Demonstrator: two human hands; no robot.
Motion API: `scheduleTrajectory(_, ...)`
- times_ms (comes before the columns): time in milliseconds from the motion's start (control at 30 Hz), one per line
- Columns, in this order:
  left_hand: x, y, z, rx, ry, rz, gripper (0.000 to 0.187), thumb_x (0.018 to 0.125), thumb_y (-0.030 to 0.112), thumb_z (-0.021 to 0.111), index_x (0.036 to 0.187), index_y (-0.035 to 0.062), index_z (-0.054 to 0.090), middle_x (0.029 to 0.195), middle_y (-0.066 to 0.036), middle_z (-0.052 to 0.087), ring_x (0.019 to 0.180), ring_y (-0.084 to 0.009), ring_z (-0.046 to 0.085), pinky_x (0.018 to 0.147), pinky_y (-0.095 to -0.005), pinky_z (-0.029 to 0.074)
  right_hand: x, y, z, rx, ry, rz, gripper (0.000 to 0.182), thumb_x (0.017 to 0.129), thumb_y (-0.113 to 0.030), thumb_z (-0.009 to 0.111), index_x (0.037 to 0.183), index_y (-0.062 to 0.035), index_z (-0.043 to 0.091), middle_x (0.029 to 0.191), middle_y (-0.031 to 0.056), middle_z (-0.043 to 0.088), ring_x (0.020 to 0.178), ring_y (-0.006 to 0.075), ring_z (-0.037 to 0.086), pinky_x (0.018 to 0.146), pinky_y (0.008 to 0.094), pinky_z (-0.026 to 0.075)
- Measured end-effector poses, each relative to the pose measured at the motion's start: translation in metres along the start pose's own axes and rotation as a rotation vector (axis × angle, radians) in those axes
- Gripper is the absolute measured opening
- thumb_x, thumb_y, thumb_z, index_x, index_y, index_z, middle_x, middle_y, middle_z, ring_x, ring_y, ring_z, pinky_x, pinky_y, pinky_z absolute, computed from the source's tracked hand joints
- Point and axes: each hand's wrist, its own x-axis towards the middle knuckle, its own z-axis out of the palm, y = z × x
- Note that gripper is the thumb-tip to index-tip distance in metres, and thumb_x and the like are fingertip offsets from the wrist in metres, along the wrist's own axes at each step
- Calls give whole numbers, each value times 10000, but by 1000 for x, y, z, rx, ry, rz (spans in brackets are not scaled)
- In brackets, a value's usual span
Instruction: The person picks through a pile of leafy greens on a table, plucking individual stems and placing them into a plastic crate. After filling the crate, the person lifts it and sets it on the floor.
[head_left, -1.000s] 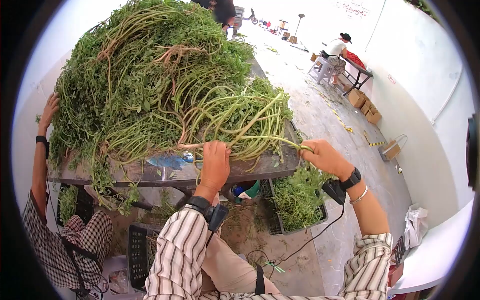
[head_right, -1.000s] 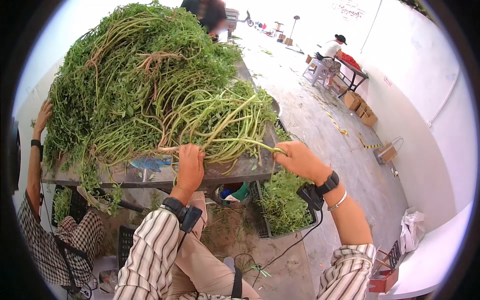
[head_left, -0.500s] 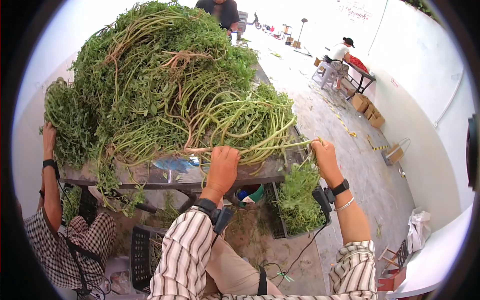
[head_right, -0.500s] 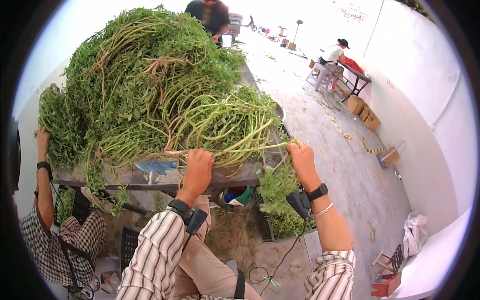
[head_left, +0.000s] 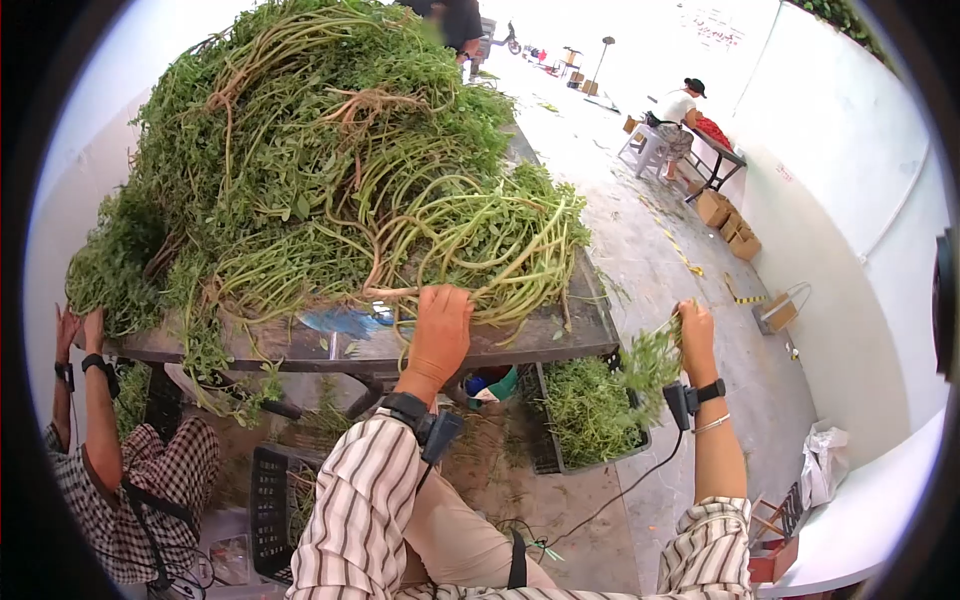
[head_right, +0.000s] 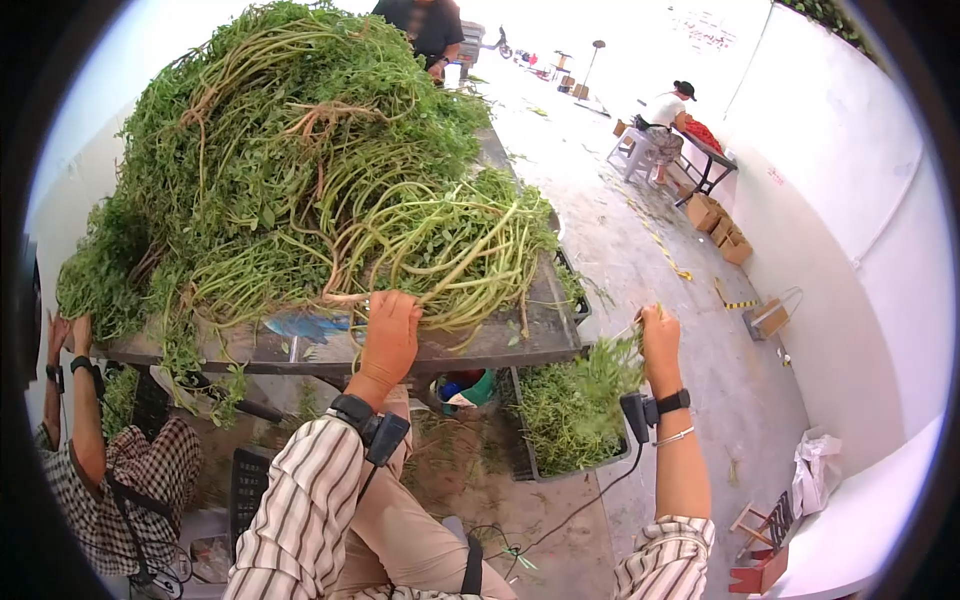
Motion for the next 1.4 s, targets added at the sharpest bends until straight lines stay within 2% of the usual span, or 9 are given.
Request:
scheduleTrajectory(167, 0, 2, -2, -43, -4, -56, 101, 896, 63, 523, 973, 6, 491, 940, -161, 501, 943, -366, 453, 860, -460, 382, 0, 103, -1, -320, -111, -35, 244, 879, -221, 511, 881, -3, 621, 666, 115, 590, 655, 229, 573, 644, 362, 461)
scheduleTrajectory(233, 1, 3, -4, -57, -5, -75, 96, 901, 64, 517, 971, 7, 485, 941, -161, 500, 943, -370, 451, 860, -464, 379, 0, 150, 7, -491, -112, -331, 259, 847, -231, 574, 940, -6, 660, 790, 161, 658, 765, 277, 638, 697, 350, 495)
scheduleTrajectory(333, 1, 0, -3, -51, -7, -86, 84, 905, 65, 510, 954, 8, 473, 941, -162, 498, 938, -377, 446, 850, -468, 376, -21, 156, 14, -871, -57, -418, 300, 821, -187, 576, 1053, -9, 646, 887, 223, 635, 836, 363, 592, 806, 415, 477)
scheduleTrajectory(533, 0, 3, -3, -104, -3, -69, 87, 907, 72, 506, 955, 9, 469, 935, -171, 501, 934, -387, 446, 838, -469, 376, -37, -28, 81, -130, -214, -463, 223, 836, -143, 591, 977, 20, 652, 871, 166, 623, 810, 312, 597, 736, 354, 465)
scheduleTrajectory(667, 1, 1, -3, -96, 27, -60, 85, 902, 68, 509, 950, 12, 466, 918, -173, 495, 924, -391, 445, 836, -470, 376, -42, -81, 125, -52, -266, -469, 246, 852, -147, 590, 1021, 23, 642, 868, 150, 610, 795, 293, 591, 732, 340, 464)
scheduleTrajectory(1067, 4, 2, -8, -116, -8, -67, 115, 947, 111, 474, 957, -3, 477, 924, -197, 493, 913, -405, 431, 807, -487, 368, -26, -94, 146, -20, -217, -551, 196, 840, -106, 553, 895, 61, 639, 828, 137, 619, 730, 243, 594, 671, 323, 456)
scheduleTrajectory(1167, -2, -1, -2, -102, 25, -38, 105, 918, 85, 526, 987, 11, 499, 942, -190, 508, 919, -406, 444, 808, -479, 374, -13, -72, 133, 384, -145, -99, 146, 820, -127, 576, 830, -17, 672, 742, 6, 628, 660, 97, 538, 569, 266, 422)
scheduleTrajectory(1233, -1, -2, -1, -121, 39, -16, 112, 909, 81, 541, 989, 15, 500, 936, -183, 511, 917, -404, 446, 808, -476, 376, -3, -54, 111, 496, -57, -141, 155, 825, -146, 585, 864, -36, 688, 669, -26, 572, 593, 78, 503, 505, 233, 393)
scheduleTrajectory(1400, 0, 3, -5, -126, 38, 29, 102, 874, 67, 592, 953, 23, 546, 889, -146, 531, 881, -370, 464, 811, -459, 388, 8, 5, 44, 255, -119, 110, 222, 854, -136, 564, 977, 14, 673, 693, -22, 515, 546, 39, 466, 447, 202, 367)
